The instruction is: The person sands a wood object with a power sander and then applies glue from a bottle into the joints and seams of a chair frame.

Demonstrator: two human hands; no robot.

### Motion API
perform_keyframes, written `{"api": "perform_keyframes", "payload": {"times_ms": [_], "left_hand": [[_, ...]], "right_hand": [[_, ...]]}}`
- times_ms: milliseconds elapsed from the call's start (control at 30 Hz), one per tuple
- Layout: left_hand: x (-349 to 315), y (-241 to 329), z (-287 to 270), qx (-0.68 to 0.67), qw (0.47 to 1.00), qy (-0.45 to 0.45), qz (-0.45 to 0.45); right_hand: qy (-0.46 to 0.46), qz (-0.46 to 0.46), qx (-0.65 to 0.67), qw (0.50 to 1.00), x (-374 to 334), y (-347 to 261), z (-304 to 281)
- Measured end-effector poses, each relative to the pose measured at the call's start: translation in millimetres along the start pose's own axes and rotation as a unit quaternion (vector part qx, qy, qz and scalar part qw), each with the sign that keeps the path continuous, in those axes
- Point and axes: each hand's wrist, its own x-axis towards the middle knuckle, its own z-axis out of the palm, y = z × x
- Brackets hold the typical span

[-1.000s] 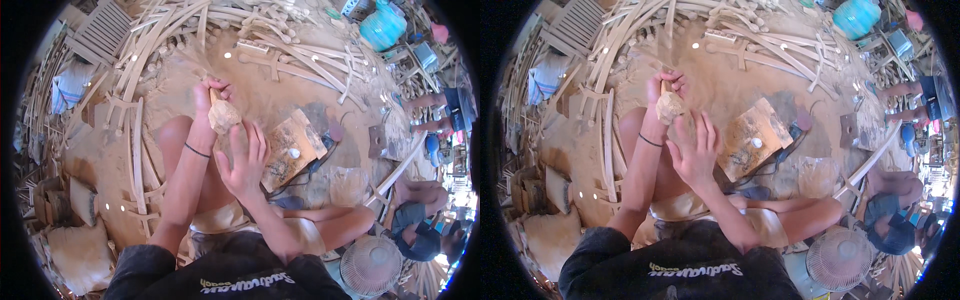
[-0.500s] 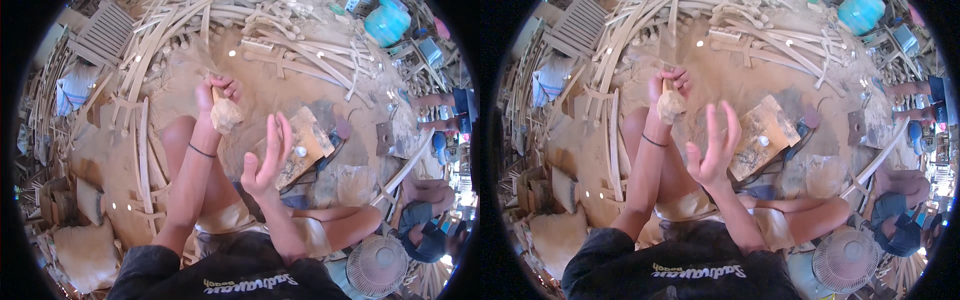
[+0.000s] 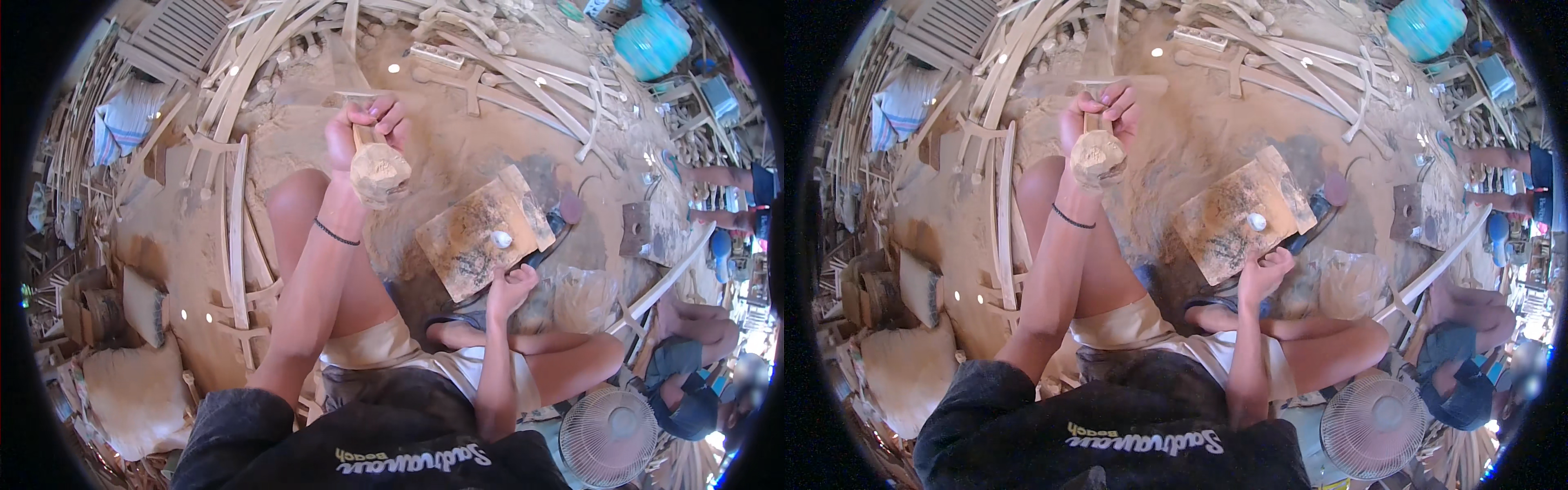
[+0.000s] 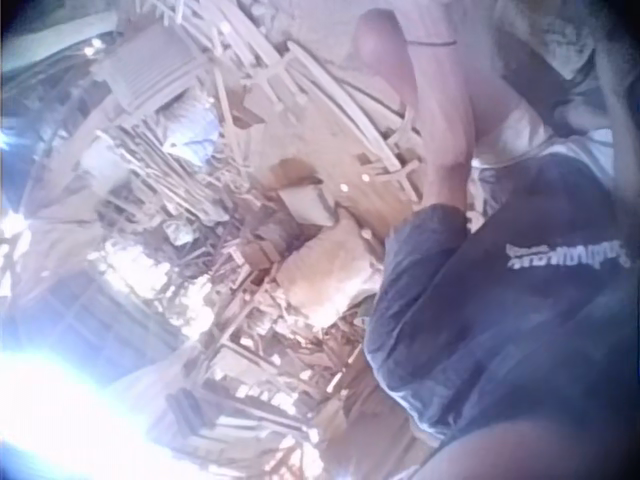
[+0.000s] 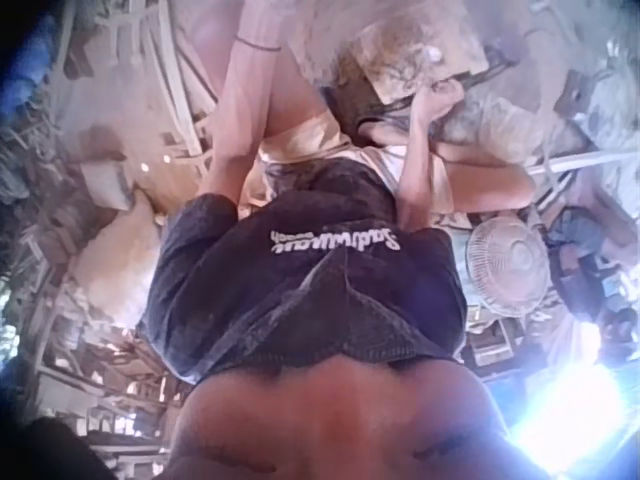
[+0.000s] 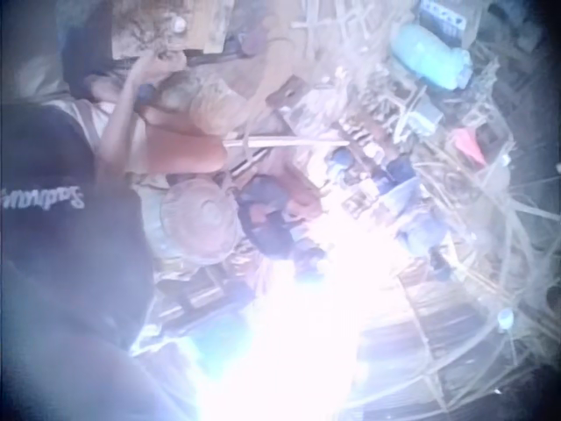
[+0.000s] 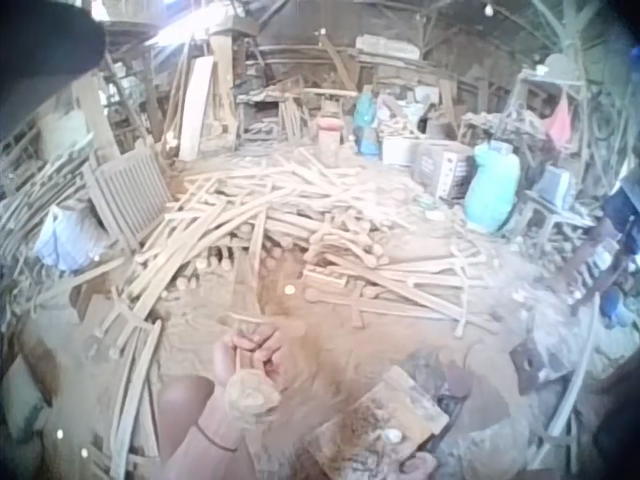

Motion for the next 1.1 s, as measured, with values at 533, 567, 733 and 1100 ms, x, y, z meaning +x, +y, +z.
{"api": "perform_keyframes", "payload": {"times_ms": [533,567,733,1100], "left_hand": [[2,-16,13,0.067,0.996,-0.038,0.049],[3,-14,14,0.075,0.995,-0.04,0.055],[3,-14,16,0.06,0.996,-0.039,0.052],[-9,5,17,0.091,0.989,-0.095,0.069]], "right_hand": [[-0.154,-0.593,-0.155,0.775,4,-275,16],[-0.137,-0.573,-0.117,0.8,7,-274,13],[-0.147,-0.591,-0.109,0.785,-14,-277,5],[0.049,-0.101,0.095,0.989,27,-108,-6]]}}
